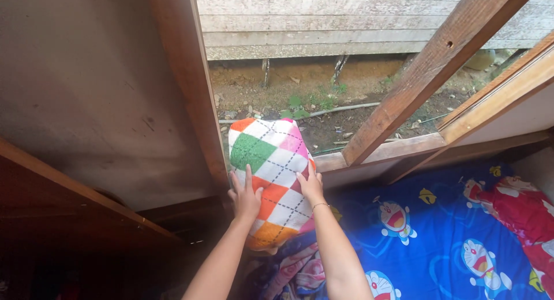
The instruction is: The person folds a blanket on a bed, places it on an overhead wooden frame, and folds another blanket.
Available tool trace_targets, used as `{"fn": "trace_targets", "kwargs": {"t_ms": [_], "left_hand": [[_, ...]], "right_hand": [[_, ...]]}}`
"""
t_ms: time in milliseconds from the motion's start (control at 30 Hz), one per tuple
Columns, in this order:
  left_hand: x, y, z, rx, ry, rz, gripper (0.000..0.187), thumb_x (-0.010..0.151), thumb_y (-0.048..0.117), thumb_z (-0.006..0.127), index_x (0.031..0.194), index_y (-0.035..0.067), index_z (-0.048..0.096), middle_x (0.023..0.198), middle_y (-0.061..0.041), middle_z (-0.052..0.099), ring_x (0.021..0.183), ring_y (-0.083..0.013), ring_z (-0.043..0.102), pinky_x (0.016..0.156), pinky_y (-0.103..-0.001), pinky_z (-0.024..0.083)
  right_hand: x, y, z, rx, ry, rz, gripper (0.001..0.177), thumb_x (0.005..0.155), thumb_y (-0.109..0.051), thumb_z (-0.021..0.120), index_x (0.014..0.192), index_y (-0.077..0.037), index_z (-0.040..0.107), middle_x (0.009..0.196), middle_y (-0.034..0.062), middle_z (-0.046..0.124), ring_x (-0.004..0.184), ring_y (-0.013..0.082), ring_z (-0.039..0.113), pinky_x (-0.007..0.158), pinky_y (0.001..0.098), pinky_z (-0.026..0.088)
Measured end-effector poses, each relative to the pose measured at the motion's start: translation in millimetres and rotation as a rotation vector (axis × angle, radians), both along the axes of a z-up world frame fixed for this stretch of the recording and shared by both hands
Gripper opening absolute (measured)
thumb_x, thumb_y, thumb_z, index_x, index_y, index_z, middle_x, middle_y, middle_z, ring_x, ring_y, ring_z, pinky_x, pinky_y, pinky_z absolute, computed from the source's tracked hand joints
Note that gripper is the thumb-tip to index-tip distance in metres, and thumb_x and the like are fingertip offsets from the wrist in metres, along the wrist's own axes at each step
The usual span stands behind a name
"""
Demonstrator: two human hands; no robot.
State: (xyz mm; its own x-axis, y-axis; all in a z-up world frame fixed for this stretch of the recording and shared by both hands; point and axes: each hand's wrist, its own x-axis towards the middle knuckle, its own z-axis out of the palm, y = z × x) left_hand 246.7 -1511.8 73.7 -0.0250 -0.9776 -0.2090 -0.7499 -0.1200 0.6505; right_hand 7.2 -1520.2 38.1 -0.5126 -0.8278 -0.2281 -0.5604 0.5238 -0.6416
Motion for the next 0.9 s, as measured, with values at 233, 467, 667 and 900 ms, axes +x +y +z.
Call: {"fn": "trace_targets", "kwargs": {"t_ms": [233, 467, 667, 900], "left_hand": [[-0.8, -17.8, 1.8, -0.301, 0.041, -0.043, 0.057, 0.098, 0.007, 0.049, 0.152, 0.026, 0.046, 0.168, -0.018, 0.027, 0.13, -0.0443, 0.042, 0.115, -0.046, 0.037], [5.0, -13.9, -19.0, -0.557, -0.225, -0.198, 0.058, 0.092, 0.005, 0.048, 0.15, 0.007, 0.046, 0.161, -0.024, 0.032, 0.148, -0.0448, 0.028, 0.12, -0.053, 0.027], [10.6, -16.9, -7.4, -0.472, -0.164, -0.172, 0.061, 0.088, 0.008, 0.06, 0.148, 0.007, 0.047, 0.159, -0.024, 0.034, 0.147, -0.0445, 0.03, 0.119, -0.051, 0.029], [19.2, -10.3, 16.9, -0.636, -0.023, -0.116, 0.049, 0.084, 0.014, 0.069, 0.131, 0.004, 0.062, 0.137, -0.021, 0.059, 0.131, -0.0407, 0.053, 0.105, -0.047, 0.046]], "right_hand": [[-1.0, -33.8, -32.8, -0.553, -0.003, 0.172, 0.055, 0.099, -0.033, 0.058, 0.152, -0.02, 0.048, 0.15, 0.0151, 0.054, 0.138, 0.0379, 0.052, 0.117, 0.0438, 0.041], [16.1, -24.4, -12.3, 0.036, 0.171, 0.007, 0.064, 0.098, -0.041, 0.057, 0.157, -0.037, 0.034, 0.159, 0.0149, 0.034, 0.145, 0.0405, 0.033, 0.116, 0.0572, 0.029], [32.6, -25.1, -3.8, -0.168, 0.332, 0.079, 0.069, 0.093, -0.042, 0.065, 0.155, -0.028, 0.038, 0.161, 0.0194, 0.03, 0.149, 0.0418, 0.025, 0.119, 0.0601, 0.02], [78.5, -23.4, 21.6, -0.243, 0.266, 0.167, 0.077, 0.089, -0.038, 0.069, 0.157, -0.025, 0.036, 0.159, 0.0254, 0.028, 0.148, 0.0464, 0.023, 0.117, 0.0637, 0.019]]}}
